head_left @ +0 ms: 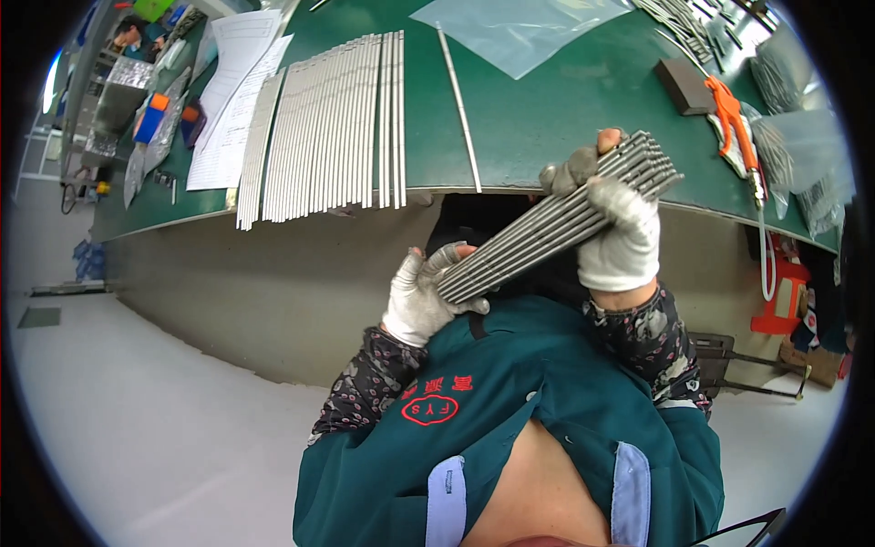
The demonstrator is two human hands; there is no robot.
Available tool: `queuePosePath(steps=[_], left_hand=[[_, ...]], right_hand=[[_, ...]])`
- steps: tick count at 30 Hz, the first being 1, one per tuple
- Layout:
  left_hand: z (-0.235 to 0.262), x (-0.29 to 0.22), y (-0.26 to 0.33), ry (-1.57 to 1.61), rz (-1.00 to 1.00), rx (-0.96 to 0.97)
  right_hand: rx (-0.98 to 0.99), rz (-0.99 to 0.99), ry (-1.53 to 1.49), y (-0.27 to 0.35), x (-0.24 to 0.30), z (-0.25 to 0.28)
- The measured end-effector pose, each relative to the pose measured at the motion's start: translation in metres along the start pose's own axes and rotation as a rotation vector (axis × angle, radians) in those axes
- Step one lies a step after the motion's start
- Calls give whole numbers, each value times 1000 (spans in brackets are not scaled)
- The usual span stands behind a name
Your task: Gather thin metal rods from a workspace, align them into a bundle, clean the bundle with an air duster, and place them into a plastic bag.
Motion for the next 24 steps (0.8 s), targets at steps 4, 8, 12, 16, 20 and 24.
queuePosePath(steps=[4,8,12,16,20,24], left_hand=[[49,10,9,25,-157,-402],[104,25,32,244,-100,-568],[149,17,62,89,-207,-750],[220,72,86,145,-150,-1017],[219,98,77,194,-110,-1028],[221,110,65,250,-91,-966]], right_hand=[[332,-187,208,21,-55,-40],[595,-452,301,44,-112,-56],[747,-533,459,47,-165,-28],[700,-674,419,59,-204,16],[653,-832,501,65,-214,43],[688,-850,603,62,-219,53]])
Point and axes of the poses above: each hand's wrist, its own y-axis away from the middle knuckle, its own z-axis out of the back of the hand, x = y × z, the point moved 8 cm from there along -y, towards the middle knuckle, and after that the axes turned 11 degrees about -y, right-handed, at the moved point
